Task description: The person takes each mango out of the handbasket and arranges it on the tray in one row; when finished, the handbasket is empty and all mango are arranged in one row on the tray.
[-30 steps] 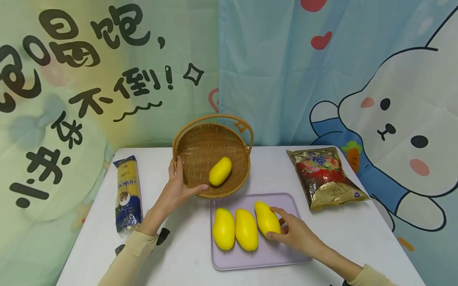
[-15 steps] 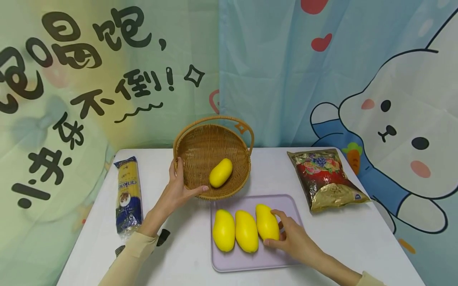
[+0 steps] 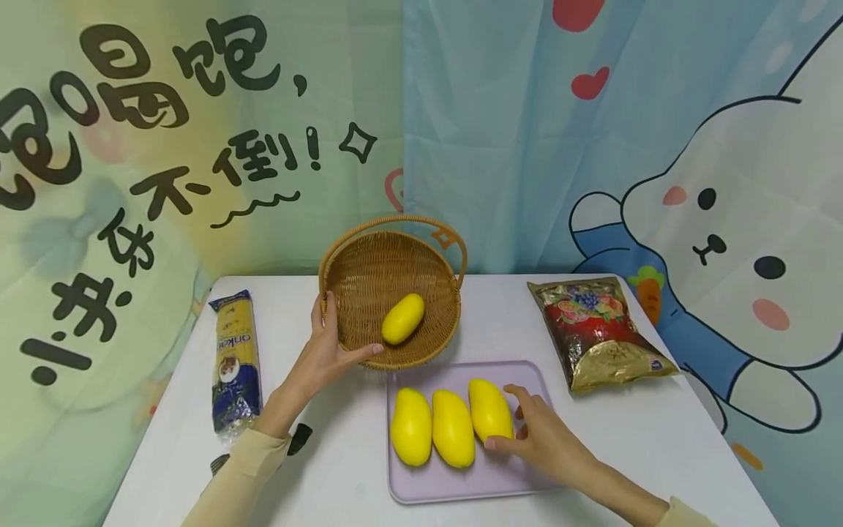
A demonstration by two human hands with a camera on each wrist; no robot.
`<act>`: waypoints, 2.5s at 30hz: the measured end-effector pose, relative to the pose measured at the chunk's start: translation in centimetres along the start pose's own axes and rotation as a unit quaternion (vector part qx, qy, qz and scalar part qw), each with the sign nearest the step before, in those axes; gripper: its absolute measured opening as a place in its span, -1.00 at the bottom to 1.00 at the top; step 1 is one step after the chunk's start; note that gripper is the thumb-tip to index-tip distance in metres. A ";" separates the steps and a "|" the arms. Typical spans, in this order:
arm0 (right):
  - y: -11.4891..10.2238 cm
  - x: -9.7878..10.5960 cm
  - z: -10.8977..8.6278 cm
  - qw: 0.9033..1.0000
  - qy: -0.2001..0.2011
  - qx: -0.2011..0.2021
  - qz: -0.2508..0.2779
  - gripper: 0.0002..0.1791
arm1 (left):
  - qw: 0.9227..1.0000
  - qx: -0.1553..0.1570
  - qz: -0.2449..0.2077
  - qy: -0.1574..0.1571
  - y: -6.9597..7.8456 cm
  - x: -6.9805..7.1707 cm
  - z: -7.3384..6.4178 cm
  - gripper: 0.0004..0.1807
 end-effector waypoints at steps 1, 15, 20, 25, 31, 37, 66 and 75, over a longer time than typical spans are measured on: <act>-0.2 0.2 0.1 1.000 0.002 0.000 -0.006 0.06 | 1.000 0.000 0.001 0.000 0.0 0.0 0.0 0.51; -8.6 5.6 4.5 0.987 0.069 0.144 -0.005 -0.12 | 1.000 -0.007 -0.003 0.005 0.1 0.0 0.1 0.50; -13.1 7.2 7.8 0.985 0.046 0.166 -0.007 -0.11 | 1.000 -0.009 -0.004 0.011 0.1 0.1 0.3 0.51; -15.8 6.8 11.3 0.986 0.005 0.166 -0.036 -0.12 | 1.000 -0.007 -0.006 0.010 0.0 -0.1 0.4 0.51; -16.5 4.4 14.8 0.987 -0.043 0.134 -0.082 -0.09 | 1.000 -0.006 0.001 0.005 0.0 -0.2 0.2 0.51; -16.9 2.6 17.4 0.987 -0.066 0.090 -0.115 -0.01 | 1.000 -0.008 0.003 0.002 0.1 -0.2 0.0 0.50; -16.0 -2.3 20.6 0.980 -0.113 0.021 -0.165 -0.21 | 1.000 -0.013 0.000 0.006 0.1 -0.2 0.0 0.49; -16.3 -3.2 21.4 0.979 -0.106 0.023 -0.174 -0.11 | 1.000 -0.012 -0.014 0.003 0.5 -0.4 0.0 0.51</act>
Point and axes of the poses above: each hand's wrist, its own z-axis towards the middle knuckle, its own x-axis out of the back of the hand, y = z × x, the point moved 1 cm from there along z, towards the middle knuckle, and after that the axes turned 6 degrees about z, right-handed, at the moved point
